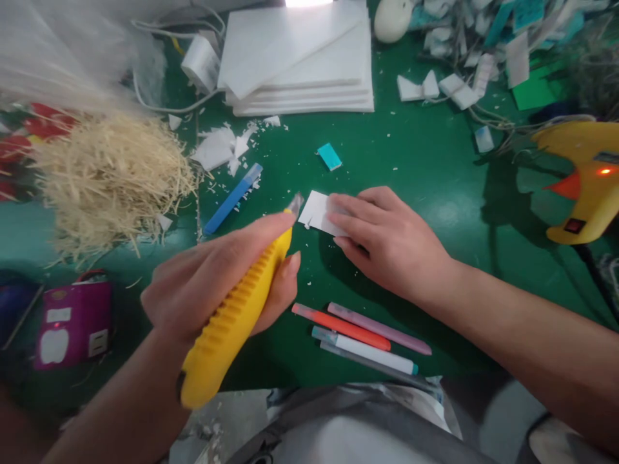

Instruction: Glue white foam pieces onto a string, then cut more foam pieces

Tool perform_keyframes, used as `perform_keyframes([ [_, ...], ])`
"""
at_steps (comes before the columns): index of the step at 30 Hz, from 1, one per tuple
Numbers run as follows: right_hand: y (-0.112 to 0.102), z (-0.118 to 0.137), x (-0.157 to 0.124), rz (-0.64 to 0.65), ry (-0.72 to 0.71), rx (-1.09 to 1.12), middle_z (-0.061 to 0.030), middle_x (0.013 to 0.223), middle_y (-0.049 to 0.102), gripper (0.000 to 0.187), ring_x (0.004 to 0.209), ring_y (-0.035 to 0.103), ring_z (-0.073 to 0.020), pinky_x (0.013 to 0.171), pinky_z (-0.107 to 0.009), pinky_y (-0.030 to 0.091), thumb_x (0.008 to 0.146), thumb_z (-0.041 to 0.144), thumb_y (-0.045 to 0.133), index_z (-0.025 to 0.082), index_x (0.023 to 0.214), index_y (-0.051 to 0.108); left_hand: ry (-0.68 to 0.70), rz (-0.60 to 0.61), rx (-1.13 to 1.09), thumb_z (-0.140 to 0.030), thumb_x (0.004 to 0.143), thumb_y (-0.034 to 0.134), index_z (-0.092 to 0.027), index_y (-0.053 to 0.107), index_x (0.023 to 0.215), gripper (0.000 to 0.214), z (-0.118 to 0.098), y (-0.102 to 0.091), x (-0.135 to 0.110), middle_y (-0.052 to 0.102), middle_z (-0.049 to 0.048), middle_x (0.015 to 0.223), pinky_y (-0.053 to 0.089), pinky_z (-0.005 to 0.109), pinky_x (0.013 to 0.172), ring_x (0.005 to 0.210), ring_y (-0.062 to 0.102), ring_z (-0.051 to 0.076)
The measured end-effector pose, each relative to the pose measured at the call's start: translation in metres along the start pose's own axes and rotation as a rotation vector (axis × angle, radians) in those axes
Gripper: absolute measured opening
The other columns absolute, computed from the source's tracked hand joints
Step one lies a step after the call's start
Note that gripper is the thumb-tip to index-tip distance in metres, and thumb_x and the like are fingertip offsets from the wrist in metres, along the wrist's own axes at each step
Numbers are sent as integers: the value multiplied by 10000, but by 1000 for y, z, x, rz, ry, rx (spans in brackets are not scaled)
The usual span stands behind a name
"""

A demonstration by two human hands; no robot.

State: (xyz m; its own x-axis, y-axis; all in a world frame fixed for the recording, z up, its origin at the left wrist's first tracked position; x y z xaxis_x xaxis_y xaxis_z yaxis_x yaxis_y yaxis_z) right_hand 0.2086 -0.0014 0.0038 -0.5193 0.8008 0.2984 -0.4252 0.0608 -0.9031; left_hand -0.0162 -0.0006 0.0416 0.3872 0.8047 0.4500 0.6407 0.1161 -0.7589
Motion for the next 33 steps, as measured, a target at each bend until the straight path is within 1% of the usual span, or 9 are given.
perform_keyframes([
  [2, -3, -5, -1, -46, 37, 79, -179, 1412, 741, 374, 1160, 666, -321, 964, -538, 593, 998, 189, 591, 134, 1340, 729, 190, -119, 114, -258, 914, 807, -309, 694, 1395, 496, -1, 2, 6, 823, -46, 1233, 683, 232, 759, 759, 814, 152],
  [4, -6, -9, -1, -90, 88, 163, -176, 1391, 751, 426, 1164, 689, -324, 979, -554, 591, 959, 217, 634, 151, 1371, 718, 235, -222, 162, -196, 897, 829, -270, 742, 1262, 382, 1, 6, 12, 842, -38, 1157, 674, 201, 764, 843, 833, 165],
  [6, -11, -12, -1, -120, 164, 283, -150, 1337, 778, 430, 1120, 717, -308, 949, -530, 605, 922, 254, 663, 180, 1338, 745, 167, -187, 118, -184, 917, 812, -241, 734, 1206, 305, 5, 12, 16, 845, -35, 1071, 671, 179, 773, 808, 830, 146],
  [11, -21, -13, 3, -48, 426, 746, -92, 1214, 823, 332, 966, 762, -229, 820, -389, 628, 910, 298, 659, 208, 1188, 816, -16, -73, -69, -232, 946, 796, -283, 596, 1406, 504, 8, 19, 12, 727, 45, 1389, 688, 298, 995, 1073, 823, 221],
  [18, -19, -8, 8, 139, 594, 1177, -47, 1020, 859, 263, 891, 776, -215, 775, -339, 611, 895, 299, 672, 216, 1061, 859, 105, -280, -219, -158, 949, 736, -254, 590, 1395, 479, 0, 21, 18, 693, -16, 1354, 710, 252, 833, 989, 822, 176],
  [21, -15, -8, 8, 215, 637, 1263, -68, 1007, 859, 286, 854, 775, -222, 738, -345, 603, 912, 299, 643, 202, 1068, 861, 29, -299, -299, -158, 919, 769, -239, 635, 1308, 419, 0, 20, 19, 743, -31, 1180, 704, 199, 752, 857, 807, 121],
  [26, -15, -4, 10, 237, 637, 1376, -47, 1055, 862, 208, 920, 779, -208, 814, -328, 611, 897, 298, 718, 221, 1024, 863, -112, -185, -397, -193, 945, 759, -302, 628, 1316, 408, 5, 22, 14, 779, -42, 957, 704, 199, 771, 792, 789, 119],
  [29, -13, -1, 10, 242, 626, 1386, -33, 1022, 856, 248, 877, 756, -188, 804, -302, 602, 800, 339, 855, 219, 1017, 863, -167, -173, -492, -222, 938, 792, -320, 639, 1313, 418, 5, 25, 13, 779, -42, 952, 704, 207, 779, 800, 791, 125],
  [33, -11, -2, 9, 172, 677, 1237, -31, 887, 821, 214, 732, 677, -147, 674, -264, 539, 823, 346, 810, 189, 957, 867, -204, -161, -608, -213, 909, 824, -318, 657, 1312, 448, 3, 31, 12, 783, -37, 942, 708, 237, 744, 754, 776, 130],
])
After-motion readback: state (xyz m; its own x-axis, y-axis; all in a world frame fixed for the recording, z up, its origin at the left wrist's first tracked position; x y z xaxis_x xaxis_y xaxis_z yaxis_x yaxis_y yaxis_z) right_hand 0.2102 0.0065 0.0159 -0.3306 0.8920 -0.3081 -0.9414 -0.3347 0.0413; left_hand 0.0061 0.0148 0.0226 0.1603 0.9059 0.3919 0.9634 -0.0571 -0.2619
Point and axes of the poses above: each hand's wrist, its own x-axis towards the middle knuckle, its own y-axis out of the palm, z = x × y, the point moved 3 cm from there along x, towards the middle knuckle
